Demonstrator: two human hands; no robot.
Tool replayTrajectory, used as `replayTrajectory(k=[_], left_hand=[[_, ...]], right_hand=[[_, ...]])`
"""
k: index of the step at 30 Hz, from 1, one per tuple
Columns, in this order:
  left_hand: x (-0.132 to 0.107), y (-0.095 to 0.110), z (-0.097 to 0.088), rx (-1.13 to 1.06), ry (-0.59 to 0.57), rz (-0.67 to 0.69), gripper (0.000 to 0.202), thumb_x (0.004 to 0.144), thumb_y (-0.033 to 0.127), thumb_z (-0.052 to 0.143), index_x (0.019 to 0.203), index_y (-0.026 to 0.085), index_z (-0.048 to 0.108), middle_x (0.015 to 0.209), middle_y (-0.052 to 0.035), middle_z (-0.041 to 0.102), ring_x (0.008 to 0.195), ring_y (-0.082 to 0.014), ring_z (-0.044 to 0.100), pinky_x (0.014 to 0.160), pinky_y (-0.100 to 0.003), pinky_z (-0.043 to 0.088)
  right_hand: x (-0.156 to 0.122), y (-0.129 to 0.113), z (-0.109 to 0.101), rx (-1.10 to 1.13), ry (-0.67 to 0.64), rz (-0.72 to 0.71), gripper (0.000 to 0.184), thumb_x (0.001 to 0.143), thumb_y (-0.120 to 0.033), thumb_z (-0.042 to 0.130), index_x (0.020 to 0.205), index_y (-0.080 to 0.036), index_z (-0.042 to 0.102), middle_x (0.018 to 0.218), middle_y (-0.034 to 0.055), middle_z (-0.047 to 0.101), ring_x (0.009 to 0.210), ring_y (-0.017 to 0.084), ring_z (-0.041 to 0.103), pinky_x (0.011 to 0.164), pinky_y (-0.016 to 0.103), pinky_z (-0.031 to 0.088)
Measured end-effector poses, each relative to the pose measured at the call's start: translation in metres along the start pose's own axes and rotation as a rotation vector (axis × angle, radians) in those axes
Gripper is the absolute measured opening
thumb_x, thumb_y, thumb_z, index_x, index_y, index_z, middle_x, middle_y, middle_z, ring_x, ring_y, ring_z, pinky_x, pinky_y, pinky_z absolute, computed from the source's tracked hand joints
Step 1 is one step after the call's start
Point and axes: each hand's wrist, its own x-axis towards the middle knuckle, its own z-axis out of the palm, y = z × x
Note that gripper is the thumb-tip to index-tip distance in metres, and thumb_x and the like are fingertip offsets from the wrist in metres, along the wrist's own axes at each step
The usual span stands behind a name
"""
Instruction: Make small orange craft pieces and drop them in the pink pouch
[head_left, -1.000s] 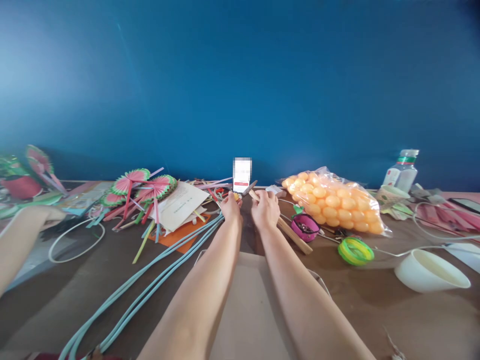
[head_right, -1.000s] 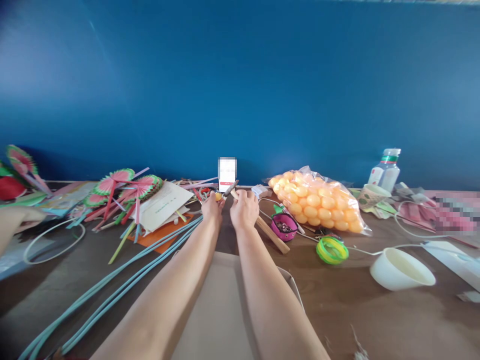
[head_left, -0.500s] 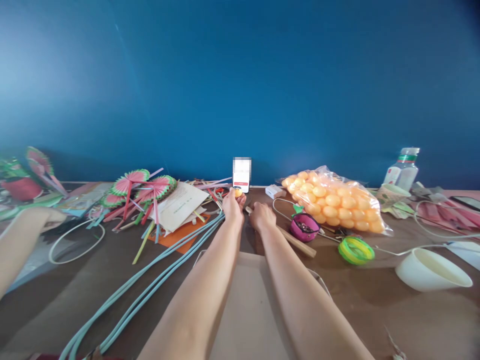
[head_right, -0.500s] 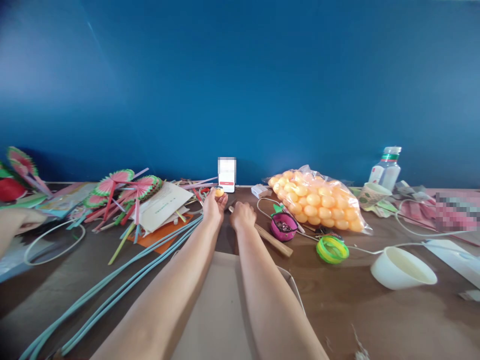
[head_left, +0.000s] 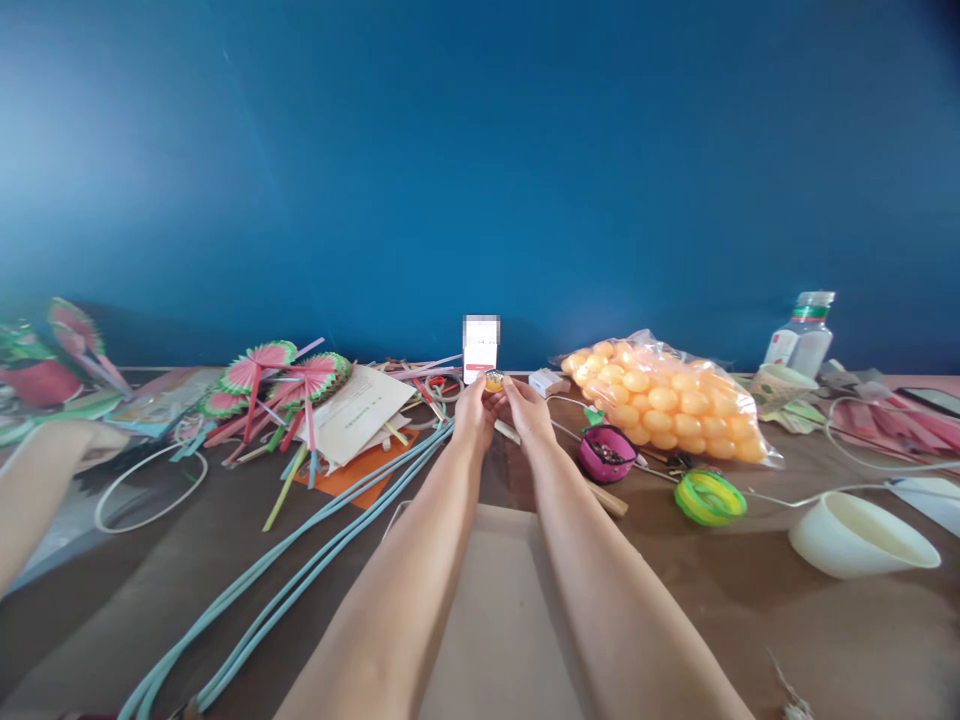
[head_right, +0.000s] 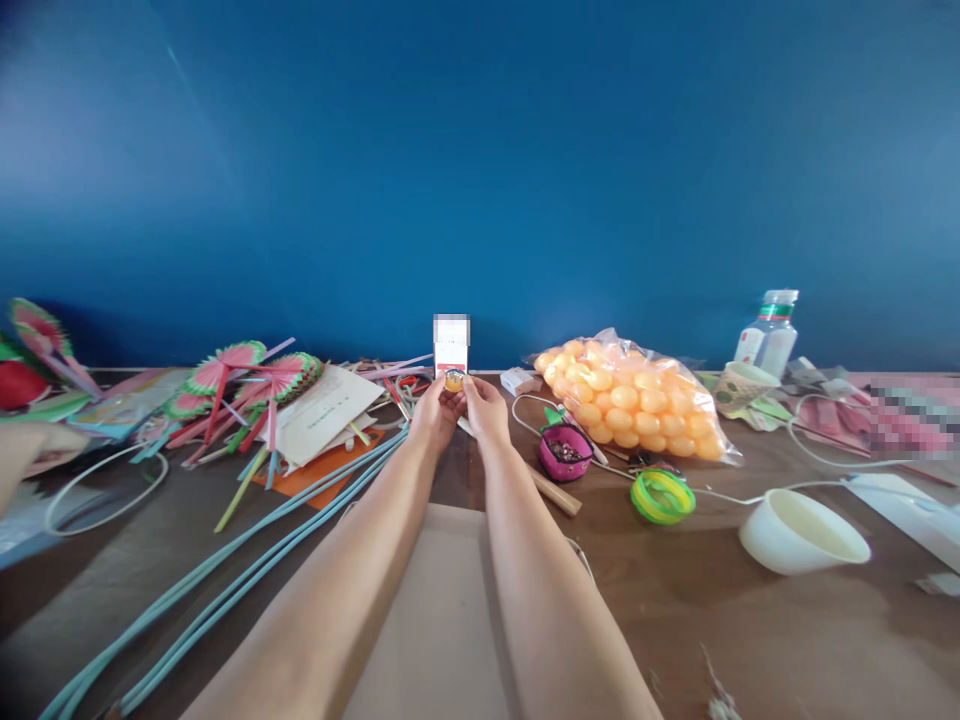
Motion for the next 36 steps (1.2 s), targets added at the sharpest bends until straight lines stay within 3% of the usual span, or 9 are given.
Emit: replayTrajectory(k=[4,8,18,28,36], left_hand=[[0.0,-0.002,-0.001,0.026,-0.048,-0.005,0.016,0.088,0.025,0.061,0.086,0.01,0.065,0.069,-0.0052,0.064,0.056,-0.01,0.06,0.06,-0.022,0.051],[0.005,-0.006,-0.006,0.048,-0.083,0.012,0.016,0.088,0.026,0.061,0.089,0.01,0.065,0.072,-0.0061,0.064,0.06,-0.0121,0.062,0.063,-0.024,0.051],[0.008,-0.009,-0.01,0.072,-0.161,0.055,0.02,0.083,0.03,0.067,0.091,0.012,0.066,0.081,-0.0068,0.068,0.068,-0.0133,0.064,0.071,-0.027,0.052],[0.008,-0.01,-0.009,0.084,-0.126,0.075,0.02,0.081,0.03,0.07,0.087,0.012,0.064,0.075,-0.0048,0.065,0.061,-0.0112,0.061,0.067,-0.025,0.051],[0.004,-0.01,-0.008,0.071,-0.178,0.091,0.031,0.076,0.039,0.077,0.087,0.013,0.065,0.078,-0.006,0.067,0.067,-0.0144,0.065,0.07,-0.028,0.053]], right_hand=[[-0.001,0.001,0.002,0.163,-0.058,0.026,0.039,0.075,-0.049,0.068,0.102,-0.022,0.073,0.097,0.0035,0.075,0.094,0.02,0.069,0.082,0.031,0.054],[-0.001,0.002,0.003,0.185,-0.098,-0.005,0.041,0.072,-0.05,0.07,0.101,-0.021,0.073,0.094,0.0039,0.075,0.091,0.021,0.069,0.081,0.032,0.054],[0.002,0.003,-0.002,-0.165,-0.049,-0.249,0.041,0.085,-0.048,0.055,0.106,-0.018,0.072,0.102,0.0073,0.075,0.1,0.022,0.067,0.09,0.032,0.048],[-0.001,0.0,0.004,0.061,-0.08,-0.109,0.045,0.076,-0.06,0.063,0.093,-0.02,0.074,0.085,0.0041,0.073,0.087,0.021,0.068,0.075,0.029,0.052],[0.001,0.002,0.005,0.156,-0.082,-0.071,0.048,0.069,-0.054,0.069,0.1,-0.018,0.072,0.094,0.0051,0.074,0.089,0.02,0.068,0.071,0.027,0.052]])
